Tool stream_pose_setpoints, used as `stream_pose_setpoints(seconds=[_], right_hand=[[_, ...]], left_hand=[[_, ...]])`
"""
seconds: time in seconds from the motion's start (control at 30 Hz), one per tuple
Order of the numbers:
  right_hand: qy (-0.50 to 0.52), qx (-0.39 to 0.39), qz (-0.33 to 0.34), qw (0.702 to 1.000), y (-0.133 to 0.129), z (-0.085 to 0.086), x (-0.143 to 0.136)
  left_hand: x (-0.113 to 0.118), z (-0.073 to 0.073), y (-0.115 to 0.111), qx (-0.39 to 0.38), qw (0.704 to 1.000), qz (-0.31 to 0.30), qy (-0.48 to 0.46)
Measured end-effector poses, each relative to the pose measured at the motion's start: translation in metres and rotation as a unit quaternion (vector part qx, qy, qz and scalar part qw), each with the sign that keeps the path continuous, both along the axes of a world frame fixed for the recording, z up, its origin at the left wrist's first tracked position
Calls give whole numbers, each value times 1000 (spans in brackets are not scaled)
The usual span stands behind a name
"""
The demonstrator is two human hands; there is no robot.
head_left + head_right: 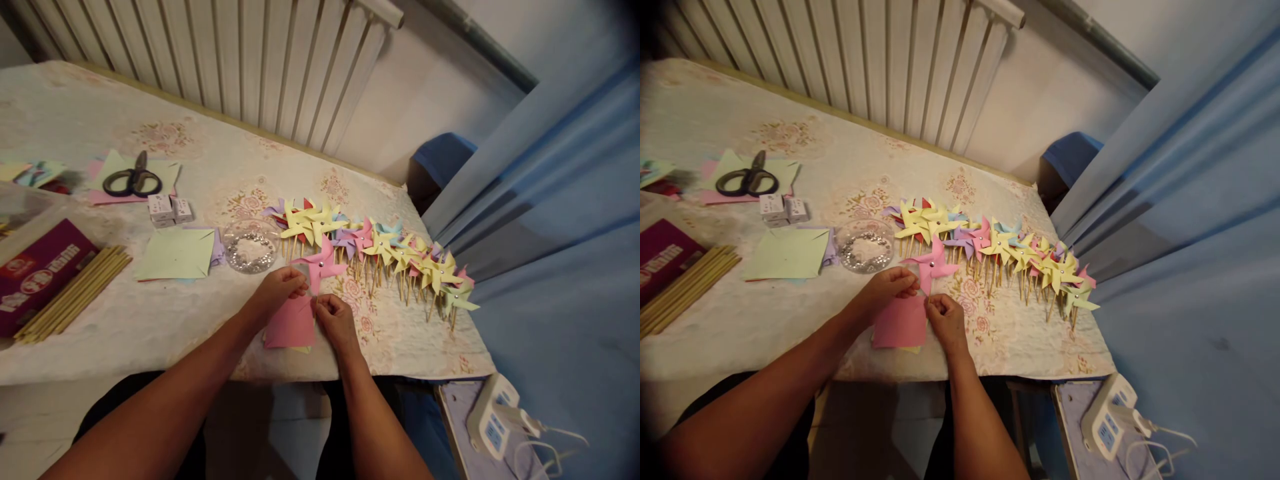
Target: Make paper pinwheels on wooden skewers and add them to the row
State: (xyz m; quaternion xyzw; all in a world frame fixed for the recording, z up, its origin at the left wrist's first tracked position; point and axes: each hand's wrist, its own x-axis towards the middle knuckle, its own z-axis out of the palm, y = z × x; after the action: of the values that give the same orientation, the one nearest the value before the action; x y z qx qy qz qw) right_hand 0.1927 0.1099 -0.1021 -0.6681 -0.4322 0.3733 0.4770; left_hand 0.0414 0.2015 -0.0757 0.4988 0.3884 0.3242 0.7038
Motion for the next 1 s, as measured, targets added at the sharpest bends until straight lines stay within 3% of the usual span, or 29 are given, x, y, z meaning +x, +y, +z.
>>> stream_pose_setpoints(seconds=[0.37, 0.57, 0.83, 1.0], right_hand=[[10, -6, -9, 1000, 1, 0, 0], [2, -6, -12, 1000, 1, -1, 0], [-6, -4, -7, 1000, 0, 0, -1], [-24, 1, -1, 1000, 0, 0, 0]], left_hand=[[0, 4, 1, 19, 997, 69, -8], [5, 1, -8, 47, 998, 17, 29], [5, -5, -7, 101, 992, 6, 69], [9, -5, -7, 87, 995, -4, 55]])
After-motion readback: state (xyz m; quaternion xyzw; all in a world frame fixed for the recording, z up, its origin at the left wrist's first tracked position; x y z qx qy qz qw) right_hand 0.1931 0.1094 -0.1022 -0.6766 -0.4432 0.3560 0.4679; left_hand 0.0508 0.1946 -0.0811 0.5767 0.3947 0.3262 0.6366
